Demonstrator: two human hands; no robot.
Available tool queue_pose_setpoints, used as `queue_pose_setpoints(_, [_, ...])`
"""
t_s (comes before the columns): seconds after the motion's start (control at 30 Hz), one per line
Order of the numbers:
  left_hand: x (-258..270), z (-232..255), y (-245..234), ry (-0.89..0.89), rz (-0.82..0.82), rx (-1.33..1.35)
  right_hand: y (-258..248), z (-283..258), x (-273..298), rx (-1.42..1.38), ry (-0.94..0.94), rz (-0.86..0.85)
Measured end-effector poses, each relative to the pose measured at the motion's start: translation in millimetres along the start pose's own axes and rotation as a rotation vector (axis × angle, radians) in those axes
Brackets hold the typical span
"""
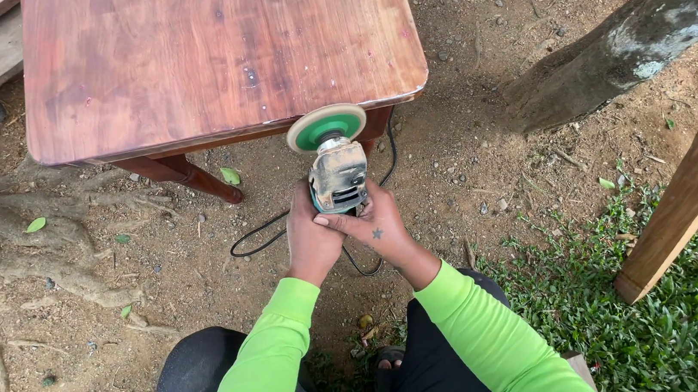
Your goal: Sanding the top surface of a wooden table using an angle grinder.
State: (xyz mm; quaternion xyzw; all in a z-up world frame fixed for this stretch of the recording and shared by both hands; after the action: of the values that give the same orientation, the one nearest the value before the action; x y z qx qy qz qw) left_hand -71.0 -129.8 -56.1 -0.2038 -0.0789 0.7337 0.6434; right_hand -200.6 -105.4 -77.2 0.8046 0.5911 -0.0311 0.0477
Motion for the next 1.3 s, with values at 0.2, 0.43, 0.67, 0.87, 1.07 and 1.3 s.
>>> queue_pose_setpoints(0.2, [1,-5,-1,0.053,0.031,-0.032,0,9,-2,0.048,0.061,0.009])
queue_pose_setpoints(0.43, [-1,-24,-40,-0.045,0.099,-0.007,45,10,-3,-0.021,-0.041,-0.122])
queue_pose_setpoints(0.67, [-2,-36,-59,-0.078,0.153,-0.003,68,8,-1,0.087,-0.034,-0.186])
queue_pose_setpoints(0.87, [-6,-18,-37,-0.013,0.096,-0.016,42,8,-4,0.067,-0.020,-0.103])
queue_pose_setpoints(1.07, [0,-4,6,0.032,0.028,-0.040,-5,10,-7,0.009,-0.023,-0.020])
queue_pose_setpoints(1.3, [11,4,52,0.153,0.013,-0.052,-53,14,-10,-0.091,0.093,-0.010])
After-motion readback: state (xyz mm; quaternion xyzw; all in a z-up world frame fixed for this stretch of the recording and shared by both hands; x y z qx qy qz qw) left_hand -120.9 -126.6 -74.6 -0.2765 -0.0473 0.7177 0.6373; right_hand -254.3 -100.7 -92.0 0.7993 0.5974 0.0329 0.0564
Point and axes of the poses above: each hand's wrist, its own x-axis away from the middle knuckle, its own y-axis out of the palm, z = x × y, the point moved 1 cm from there along -x, towards the middle knuckle, and after that the axes turned 13 degrees about z, right-handed, at the moved point
